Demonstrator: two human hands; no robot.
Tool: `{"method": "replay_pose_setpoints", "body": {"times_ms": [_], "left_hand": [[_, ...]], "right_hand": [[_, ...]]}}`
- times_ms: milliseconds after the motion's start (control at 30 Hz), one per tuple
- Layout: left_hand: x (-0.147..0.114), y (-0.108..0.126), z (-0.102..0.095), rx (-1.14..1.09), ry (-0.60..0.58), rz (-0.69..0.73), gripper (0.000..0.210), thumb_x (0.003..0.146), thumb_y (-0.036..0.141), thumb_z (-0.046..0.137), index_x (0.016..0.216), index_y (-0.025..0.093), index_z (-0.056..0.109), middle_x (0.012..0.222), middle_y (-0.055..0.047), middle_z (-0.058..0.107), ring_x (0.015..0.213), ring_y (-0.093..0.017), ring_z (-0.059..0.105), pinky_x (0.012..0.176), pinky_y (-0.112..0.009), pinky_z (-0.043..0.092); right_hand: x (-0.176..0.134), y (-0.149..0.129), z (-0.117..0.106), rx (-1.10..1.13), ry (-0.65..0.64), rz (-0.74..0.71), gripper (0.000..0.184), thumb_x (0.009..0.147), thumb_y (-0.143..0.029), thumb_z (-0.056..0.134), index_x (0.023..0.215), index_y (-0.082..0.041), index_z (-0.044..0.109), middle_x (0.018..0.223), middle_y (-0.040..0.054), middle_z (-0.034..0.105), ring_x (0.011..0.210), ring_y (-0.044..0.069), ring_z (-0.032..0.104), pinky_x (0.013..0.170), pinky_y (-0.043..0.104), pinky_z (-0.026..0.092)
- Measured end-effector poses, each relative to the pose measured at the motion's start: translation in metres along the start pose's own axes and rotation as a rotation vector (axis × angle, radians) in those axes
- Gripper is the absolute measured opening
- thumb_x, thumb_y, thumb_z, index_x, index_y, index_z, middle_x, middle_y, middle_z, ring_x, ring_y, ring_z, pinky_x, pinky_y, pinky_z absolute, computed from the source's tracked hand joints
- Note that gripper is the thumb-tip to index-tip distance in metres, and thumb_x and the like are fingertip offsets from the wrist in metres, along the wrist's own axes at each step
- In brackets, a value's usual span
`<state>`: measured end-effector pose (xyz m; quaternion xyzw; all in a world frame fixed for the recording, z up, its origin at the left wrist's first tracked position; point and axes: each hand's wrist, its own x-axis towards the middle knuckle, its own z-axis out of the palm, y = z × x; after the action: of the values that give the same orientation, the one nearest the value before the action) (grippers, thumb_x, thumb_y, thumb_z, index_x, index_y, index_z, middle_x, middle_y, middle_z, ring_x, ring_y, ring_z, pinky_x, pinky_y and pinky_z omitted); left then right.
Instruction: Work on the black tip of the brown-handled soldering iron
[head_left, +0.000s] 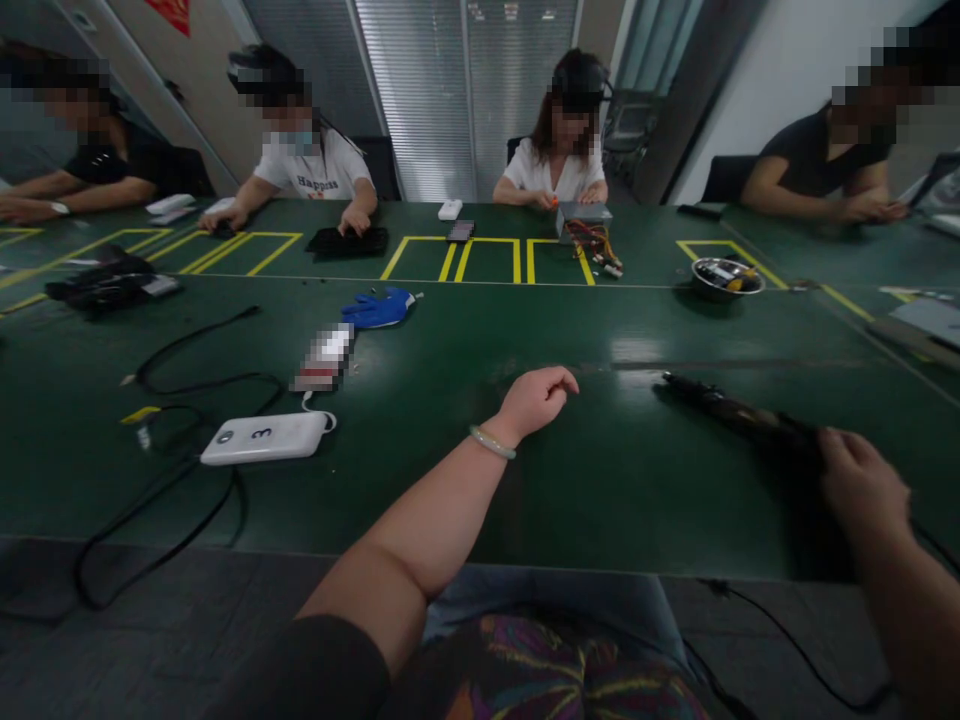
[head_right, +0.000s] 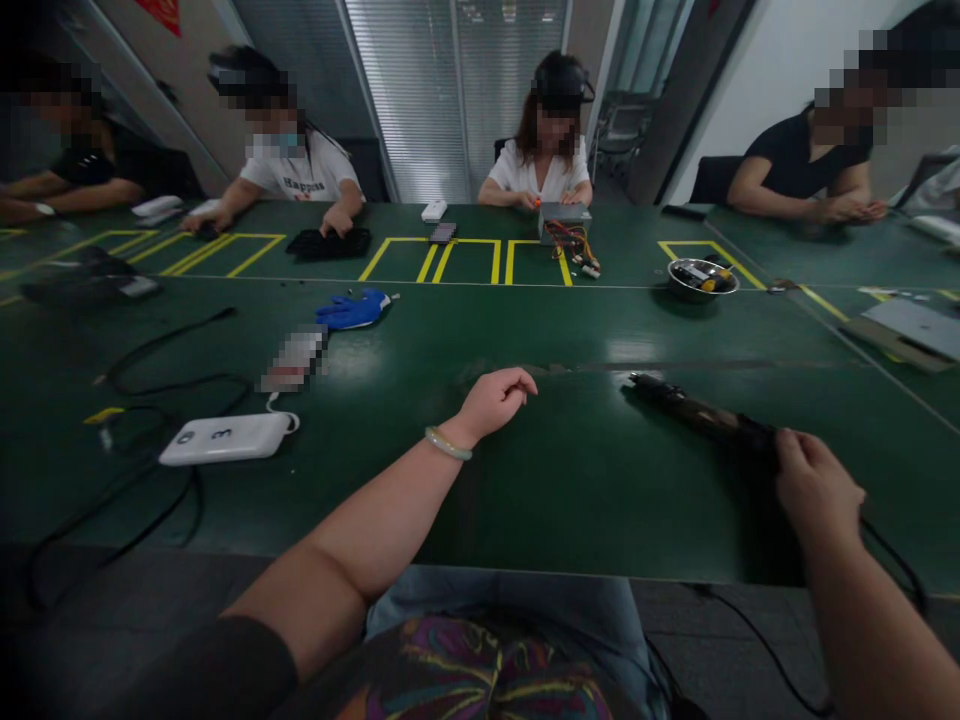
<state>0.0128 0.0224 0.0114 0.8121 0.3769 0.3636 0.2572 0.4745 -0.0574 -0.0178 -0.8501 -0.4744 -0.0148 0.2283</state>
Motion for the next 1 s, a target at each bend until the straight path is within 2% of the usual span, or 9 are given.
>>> {"method": "replay_pose_setpoints", "body": {"times_ms": [100,333,467,567,700,800,867,933,1000], "left_hand": [[-0.003,0.007,-0.003,0.048,0.026,0.045,0.025,0.086,0.01,0.042,0.097,0.017,0.064,0.095,-0.005,0.067,0.089,-0.016,0.061,0.083,-0.032,0.047],[-0.007,0.014,-0.002,0.185,0.039,0.158,0.026,0.088,0.013,0.046,0.108,0.02,0.062,0.109,-0.003,0.065,0.105,-0.018,0.056,0.097,-0.035,0.043],[-0.009,0.005,-0.007,0.268,0.14,0.046,0.027,0.089,0.013,0.045,0.11,0.021,0.061,0.112,-0.003,0.064,0.106,-0.018,0.056,0.098,-0.034,0.043],[-0.01,-0.002,-0.014,0.33,0.243,-0.077,0.027,0.093,0.017,0.041,0.113,0.02,0.059,0.112,-0.005,0.063,0.106,-0.019,0.057,0.096,-0.034,0.044],[-0.009,-0.004,-0.018,0.354,0.253,-0.111,0.028,0.098,0.026,0.038,0.116,0.02,0.058,0.113,-0.006,0.064,0.105,-0.02,0.058,0.093,-0.034,0.045],[-0.008,-0.004,-0.018,0.337,0.278,-0.108,0.03,0.1,0.028,0.035,0.118,0.021,0.057,0.116,-0.006,0.063,0.108,-0.019,0.057,0.095,-0.035,0.044],[-0.007,-0.005,-0.019,0.326,0.297,-0.122,0.032,0.1,0.029,0.033,0.119,0.021,0.057,0.118,-0.006,0.063,0.109,-0.019,0.057,0.096,-0.034,0.043],[-0.006,-0.006,-0.02,0.325,0.295,-0.132,0.033,0.101,0.029,0.032,0.119,0.021,0.057,0.117,-0.006,0.064,0.109,-0.019,0.058,0.095,-0.034,0.044],[-0.006,-0.007,-0.02,0.341,0.276,-0.131,0.033,0.101,0.03,0.031,0.118,0.021,0.058,0.116,-0.005,0.064,0.107,-0.019,0.059,0.092,-0.033,0.045]], "right_hand": [[-0.027,-0.05,0.021,0.082,-0.136,-0.014,0.049,0.095,-0.054,0.034,0.121,-0.023,0.062,0.11,0.0217,0.062,0.105,0.031,0.054,0.084,0.048,0.031],[-0.104,-0.218,0.062,0.187,-0.224,-0.491,0.037,0.098,-0.045,0.035,0.119,-0.025,0.058,0.114,0.0087,0.061,0.105,0.026,0.053,0.086,0.039,0.034],[-0.124,-0.291,0.086,0.211,-0.287,-0.703,0.034,0.1,-0.036,0.031,0.117,-0.019,0.056,0.115,0.0111,0.06,0.104,0.026,0.053,0.088,0.039,0.035],[-0.127,-0.32,0.097,0.242,-0.337,-0.751,0.034,0.1,-0.032,0.029,0.118,-0.017,0.054,0.118,0.0129,0.059,0.107,0.026,0.053,0.091,0.041,0.035],[-0.127,-0.325,0.091,0.302,-0.393,-0.738,0.039,0.099,-0.034,0.033,0.13,-0.015,0.046,0.127,0.0147,0.054,0.118,0.026,0.049,0.097,0.043,0.035],[-0.129,-0.305,0.065,0.345,-0.309,-0.784,0.056,0.095,-0.04,0.043,0.143,-0.014,0.033,0.139,0.0151,0.043,0.13,0.026,0.038,0.106,0.042,0.031],[-0.13,-0.28,0.039,0.312,-0.241,-0.772,0.061,0.093,-0.045,0.047,0.145,-0.017,0.032,0.141,0.0135,0.042,0.131,0.026,0.037,0.107,0.041,0.032],[-0.131,-0.246,0.015,0.208,-0.225,-0.664,0.06,0.091,-0.052,0.049,0.14,-0.019,0.041,0.134,0.0142,0.048,0.123,0.03,0.046,0.103,0.044,0.036],[-0.134,-0.205,0.0,0.081,-0.329,-0.512,0.06,0.084,-0.061,0.055,0.125,-0.017,0.055,0.117,0.0158,0.058,0.105,0.032,0.057,0.091,0.044,0.044]]}}
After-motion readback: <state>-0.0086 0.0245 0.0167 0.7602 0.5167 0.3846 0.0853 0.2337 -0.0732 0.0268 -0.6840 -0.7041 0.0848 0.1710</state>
